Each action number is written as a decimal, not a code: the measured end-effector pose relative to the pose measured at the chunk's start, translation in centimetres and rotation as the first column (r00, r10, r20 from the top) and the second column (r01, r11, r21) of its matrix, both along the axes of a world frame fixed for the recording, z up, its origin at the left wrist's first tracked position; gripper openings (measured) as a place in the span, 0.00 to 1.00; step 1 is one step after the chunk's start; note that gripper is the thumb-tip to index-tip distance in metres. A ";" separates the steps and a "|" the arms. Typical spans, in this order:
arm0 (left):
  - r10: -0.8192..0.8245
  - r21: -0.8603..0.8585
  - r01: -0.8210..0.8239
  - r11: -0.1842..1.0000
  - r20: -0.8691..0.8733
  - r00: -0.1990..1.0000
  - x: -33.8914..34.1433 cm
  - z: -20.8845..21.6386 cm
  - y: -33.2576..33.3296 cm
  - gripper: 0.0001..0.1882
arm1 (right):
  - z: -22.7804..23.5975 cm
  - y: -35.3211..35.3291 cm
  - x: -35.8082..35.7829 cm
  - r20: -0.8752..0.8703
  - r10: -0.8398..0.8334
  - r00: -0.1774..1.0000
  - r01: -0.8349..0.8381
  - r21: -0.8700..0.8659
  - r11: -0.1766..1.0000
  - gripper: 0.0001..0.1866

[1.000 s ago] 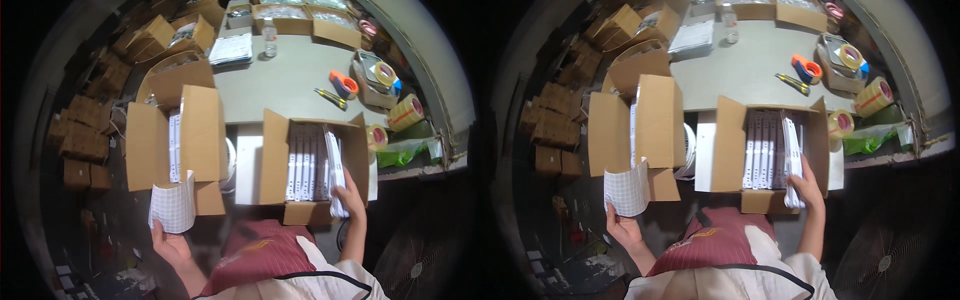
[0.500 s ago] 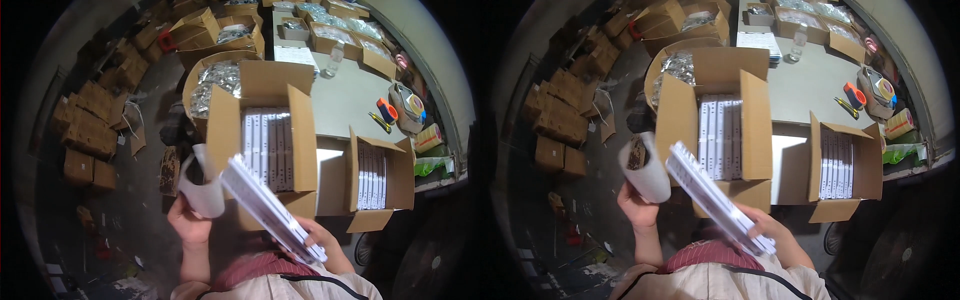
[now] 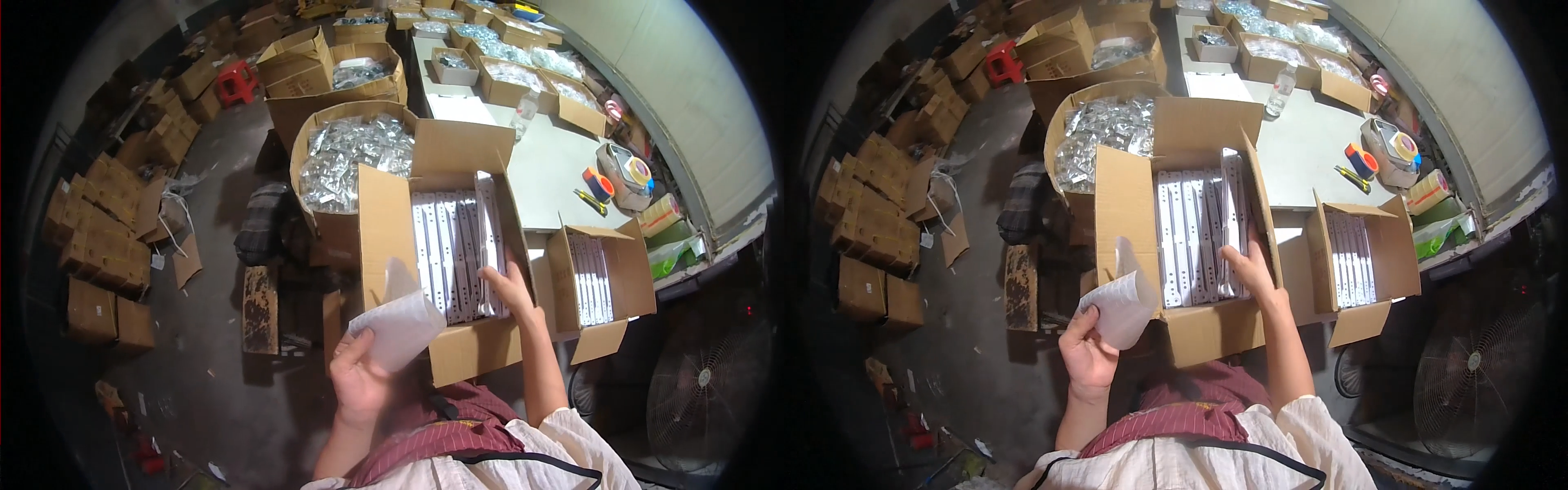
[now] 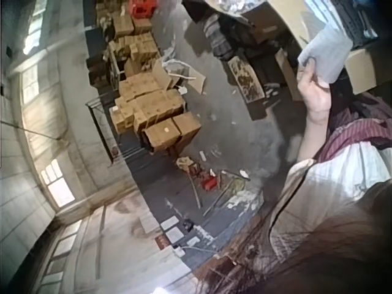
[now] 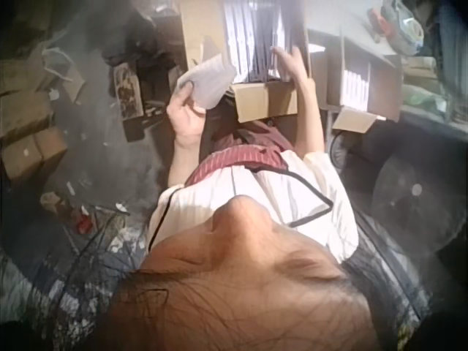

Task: The person sorts and packs metal drawer slides into cardboard boxes by hand, including organizing small white packets within the boxes.

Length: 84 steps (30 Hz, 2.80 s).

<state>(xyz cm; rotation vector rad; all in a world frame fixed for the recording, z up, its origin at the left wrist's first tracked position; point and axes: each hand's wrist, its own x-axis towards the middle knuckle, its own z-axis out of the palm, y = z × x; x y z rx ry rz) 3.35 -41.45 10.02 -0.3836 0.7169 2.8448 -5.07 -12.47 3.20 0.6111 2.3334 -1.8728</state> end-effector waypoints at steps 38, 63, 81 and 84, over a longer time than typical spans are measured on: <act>0.287 0.255 -0.279 0.926 0.009 0.958 -0.3 0.0 1.7 0.21 | -13.5 40.9 11.3 0.421 -0.040 0.906 -0.333 0.768 0.547 0.58; 0.296 -0.062 -0.291 0.955 0.086 0.951 -0.1 -1.5 2.3 0.20 | -12.9 38.1 10.8 0.333 -0.031 0.942 -0.251 0.765 0.593 0.62; 0.175 -0.065 -0.172 0.983 0.047 0.983 -1.3 -2.4 0.9 0.19 | -12.1 38.1 10.4 0.289 -0.172 0.942 -0.090 0.710 0.699 0.55; 0.128 -0.005 -0.128 0.992 0.052 0.990 -1.5 -2.1 1.6 0.18 | -12.5 37.6 10.3 0.347 -0.184 0.919 -0.164 0.765 0.623 0.56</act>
